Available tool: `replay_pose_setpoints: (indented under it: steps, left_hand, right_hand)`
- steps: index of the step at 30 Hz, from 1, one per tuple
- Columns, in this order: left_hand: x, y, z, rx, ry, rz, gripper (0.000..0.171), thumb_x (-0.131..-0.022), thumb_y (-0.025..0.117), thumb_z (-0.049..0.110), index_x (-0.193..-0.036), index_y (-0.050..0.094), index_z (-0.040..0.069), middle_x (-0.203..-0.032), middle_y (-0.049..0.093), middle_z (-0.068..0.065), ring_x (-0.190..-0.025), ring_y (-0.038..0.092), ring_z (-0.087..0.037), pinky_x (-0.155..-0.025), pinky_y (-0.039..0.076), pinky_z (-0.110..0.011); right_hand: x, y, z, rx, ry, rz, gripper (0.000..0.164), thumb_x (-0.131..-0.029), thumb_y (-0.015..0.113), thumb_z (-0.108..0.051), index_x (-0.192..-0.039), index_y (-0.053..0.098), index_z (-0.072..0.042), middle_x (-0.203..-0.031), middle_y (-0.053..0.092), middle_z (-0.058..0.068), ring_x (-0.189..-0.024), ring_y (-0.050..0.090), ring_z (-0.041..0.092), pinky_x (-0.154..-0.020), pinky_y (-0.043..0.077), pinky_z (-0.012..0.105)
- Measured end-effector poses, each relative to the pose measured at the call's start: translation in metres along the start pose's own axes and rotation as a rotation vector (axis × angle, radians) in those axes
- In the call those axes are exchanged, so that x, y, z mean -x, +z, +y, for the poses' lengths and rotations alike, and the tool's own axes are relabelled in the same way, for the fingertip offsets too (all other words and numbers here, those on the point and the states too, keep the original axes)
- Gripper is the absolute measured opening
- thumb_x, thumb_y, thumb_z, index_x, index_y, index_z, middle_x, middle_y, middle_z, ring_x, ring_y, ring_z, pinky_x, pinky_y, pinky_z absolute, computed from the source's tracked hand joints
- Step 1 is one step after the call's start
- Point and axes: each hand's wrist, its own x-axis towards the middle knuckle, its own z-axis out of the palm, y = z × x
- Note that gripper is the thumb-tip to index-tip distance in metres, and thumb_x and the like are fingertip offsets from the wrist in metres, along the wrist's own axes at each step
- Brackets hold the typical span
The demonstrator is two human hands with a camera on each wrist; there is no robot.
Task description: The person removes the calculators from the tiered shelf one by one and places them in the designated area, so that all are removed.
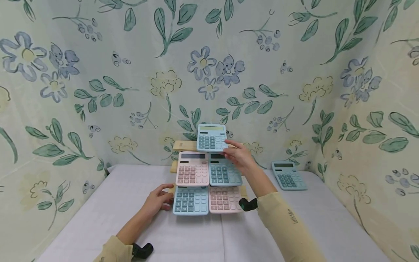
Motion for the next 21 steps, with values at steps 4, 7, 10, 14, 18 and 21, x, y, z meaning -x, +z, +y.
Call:
replay_pose_setpoints:
  steps: [4,7,10,14,18,21]
  left_hand:
    - [0.000,0.000,0.000,-0.005,-0.008,-0.003,0.042,-0.097,0.061,0.021,-0.138,0.055,0.015,-0.101,0.070,-0.010,-0.085,0.067,-0.021,-0.070,0.059,-0.033]
    - [0.000,0.000,0.001,-0.006,-0.010,-0.001,0.042,-0.097,0.061,0.021,-0.138,0.055,0.015,-0.101,0.070,-0.011,-0.085,0.067,-0.021,-0.070,0.059,-0.033]
    - [0.000,0.000,0.001,-0.009,-0.008,0.000,0.042,-0.097,0.061,0.021,-0.138,0.055,0.015,-0.101,0.070,-0.010,-0.085,0.067,-0.021,-0.070,0.059,-0.033]
    - [-0.001,0.000,0.001,-0.007,-0.004,-0.001,0.042,-0.097,0.061,0.021,-0.138,0.055,0.015,-0.101,0.070,-0.010,-0.085,0.067,-0.021,-0.069,0.059,-0.033]
    - [-0.001,0.000,0.000,-0.006,-0.005,-0.001,0.041,-0.098,0.061,0.020,-0.138,0.056,0.015,-0.101,0.070,-0.010,-0.084,0.067,-0.021,-0.069,0.059,-0.034]
    - [-0.001,0.000,0.000,-0.008,-0.005,-0.003,0.041,-0.098,0.060,0.020,-0.138,0.055,0.015,-0.100,0.070,-0.010,-0.084,0.067,-0.020,-0.070,0.059,-0.034]
  right_hand:
    - [0.003,-0.008,-0.004,0.008,-0.004,0.000,0.051,-0.095,0.063,0.000,-0.144,0.053,-0.010,-0.119,0.063,0.012,-0.084,0.070,0.012,-0.071,0.054,0.017]
    - [0.005,-0.016,-0.006,0.017,-0.009,0.007,0.052,-0.096,0.062,-0.001,-0.145,0.052,-0.010,-0.120,0.062,0.012,-0.084,0.070,0.013,-0.072,0.054,0.017]
    - [0.006,-0.023,-0.008,0.025,-0.012,0.019,0.052,-0.096,0.062,-0.001,-0.146,0.051,-0.011,-0.124,0.061,0.012,-0.086,0.070,0.013,-0.074,0.055,0.017]
    - [0.008,-0.030,-0.010,0.032,-0.016,0.029,0.053,-0.096,0.062,-0.002,-0.146,0.051,-0.011,-0.127,0.060,0.013,-0.086,0.068,0.012,-0.075,0.054,0.017]
    - [0.009,-0.037,-0.012,0.032,-0.013,0.038,0.053,-0.096,0.062,-0.001,-0.147,0.050,-0.011,-0.128,0.059,0.013,-0.085,0.069,0.012,-0.075,0.054,0.017]
    - [0.010,-0.043,-0.012,0.035,-0.014,0.036,0.054,-0.097,0.060,-0.001,-0.149,0.048,-0.011,-0.128,0.059,0.014,-0.087,0.070,0.013,-0.075,0.055,0.017]
